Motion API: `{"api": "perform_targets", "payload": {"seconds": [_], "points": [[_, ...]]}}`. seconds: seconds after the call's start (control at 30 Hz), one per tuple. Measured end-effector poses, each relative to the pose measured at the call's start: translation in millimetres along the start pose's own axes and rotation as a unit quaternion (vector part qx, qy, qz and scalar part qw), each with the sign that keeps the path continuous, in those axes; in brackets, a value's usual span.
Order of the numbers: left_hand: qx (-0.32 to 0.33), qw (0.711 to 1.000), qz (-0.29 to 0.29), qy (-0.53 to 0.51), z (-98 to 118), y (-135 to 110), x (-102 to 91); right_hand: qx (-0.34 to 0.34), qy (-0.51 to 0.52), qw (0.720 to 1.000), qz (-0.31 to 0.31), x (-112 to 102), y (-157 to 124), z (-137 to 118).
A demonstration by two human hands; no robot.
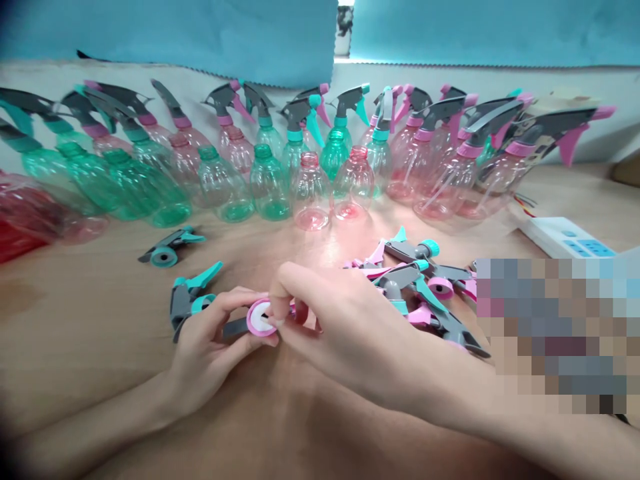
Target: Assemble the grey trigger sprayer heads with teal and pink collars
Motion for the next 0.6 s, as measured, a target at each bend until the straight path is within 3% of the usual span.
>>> {"api": "perform_targets", "payload": {"seconds": [0.27,0.6], "points": [[-0.002,1.000,0.007,-0.004,0.9,1.3,-0.1,0.021,0.012,0.998,-0.052,5.2,-1.4,2.3],[0.009,1.000,-0.002,0.010,0.3,0.8,-0.1,0.013,-0.020,0.999,-0.028,4.9,-1.6,2.1]]}}
Point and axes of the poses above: each hand's wrist, its own y-axis towards the middle knuckle, its own x-axis out of the palm, z = x × y, the point moved 3 cm from there along y, towards the middle knuckle
